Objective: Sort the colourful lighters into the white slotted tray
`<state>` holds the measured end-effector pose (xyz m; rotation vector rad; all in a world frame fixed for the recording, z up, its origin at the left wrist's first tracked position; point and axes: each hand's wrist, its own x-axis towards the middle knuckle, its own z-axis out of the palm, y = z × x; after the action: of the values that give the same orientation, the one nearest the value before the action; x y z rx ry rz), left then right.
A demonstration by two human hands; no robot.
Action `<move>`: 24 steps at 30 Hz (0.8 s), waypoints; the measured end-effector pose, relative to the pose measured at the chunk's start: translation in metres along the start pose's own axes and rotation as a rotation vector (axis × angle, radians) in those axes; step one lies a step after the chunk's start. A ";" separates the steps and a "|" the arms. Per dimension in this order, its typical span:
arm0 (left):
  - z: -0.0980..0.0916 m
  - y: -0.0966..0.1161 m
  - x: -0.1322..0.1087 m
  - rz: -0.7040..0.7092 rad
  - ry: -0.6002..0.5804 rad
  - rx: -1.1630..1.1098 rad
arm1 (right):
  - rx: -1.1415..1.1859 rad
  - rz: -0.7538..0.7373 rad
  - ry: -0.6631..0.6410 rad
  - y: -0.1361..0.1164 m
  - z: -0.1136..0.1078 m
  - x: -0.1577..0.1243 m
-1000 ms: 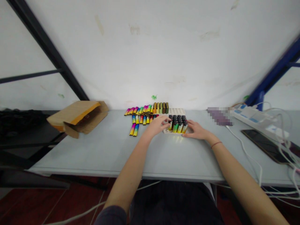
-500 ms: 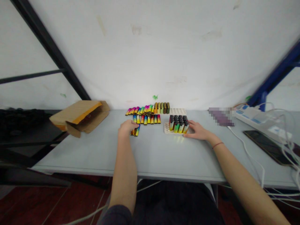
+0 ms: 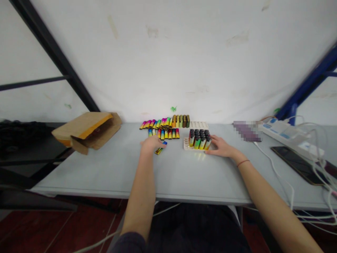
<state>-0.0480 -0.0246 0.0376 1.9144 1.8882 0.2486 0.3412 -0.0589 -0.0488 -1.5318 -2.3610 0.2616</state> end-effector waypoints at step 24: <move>0.034 0.068 -0.006 0.049 -0.075 -1.062 | -0.005 -0.001 -0.006 -0.001 -0.001 0.001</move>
<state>0.0279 -0.0345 0.0372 1.1882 1.2213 0.9492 0.3400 -0.0589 -0.0477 -1.5341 -2.3694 0.2606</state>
